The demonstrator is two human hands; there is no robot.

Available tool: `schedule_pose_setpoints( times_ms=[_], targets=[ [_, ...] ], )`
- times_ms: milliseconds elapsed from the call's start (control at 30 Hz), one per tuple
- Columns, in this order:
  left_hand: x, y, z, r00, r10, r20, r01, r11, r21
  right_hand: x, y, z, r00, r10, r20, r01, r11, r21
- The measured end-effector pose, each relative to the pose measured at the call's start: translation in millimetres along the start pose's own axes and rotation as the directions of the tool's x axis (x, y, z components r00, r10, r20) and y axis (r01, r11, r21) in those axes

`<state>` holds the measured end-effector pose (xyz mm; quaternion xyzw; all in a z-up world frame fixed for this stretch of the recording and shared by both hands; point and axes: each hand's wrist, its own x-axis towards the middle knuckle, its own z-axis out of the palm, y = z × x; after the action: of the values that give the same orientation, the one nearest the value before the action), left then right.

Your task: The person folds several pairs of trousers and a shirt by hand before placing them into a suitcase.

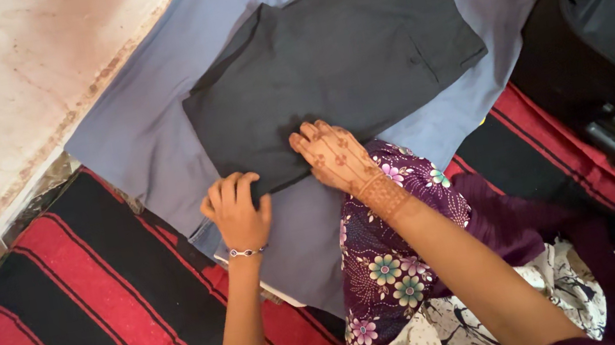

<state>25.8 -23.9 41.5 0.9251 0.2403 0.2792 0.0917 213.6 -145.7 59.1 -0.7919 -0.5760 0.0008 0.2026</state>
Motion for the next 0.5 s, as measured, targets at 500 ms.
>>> schedule_pose_setpoints(
  times_ms=[500],
  targets=[
    [12.5,4.8,-0.4,0.993,0.096,0.067,-0.096,0.995,-0.008,0.8,2.3,36.1,0.996,0.053,0.066,-0.042,0.985,-0.169]
  ],
)
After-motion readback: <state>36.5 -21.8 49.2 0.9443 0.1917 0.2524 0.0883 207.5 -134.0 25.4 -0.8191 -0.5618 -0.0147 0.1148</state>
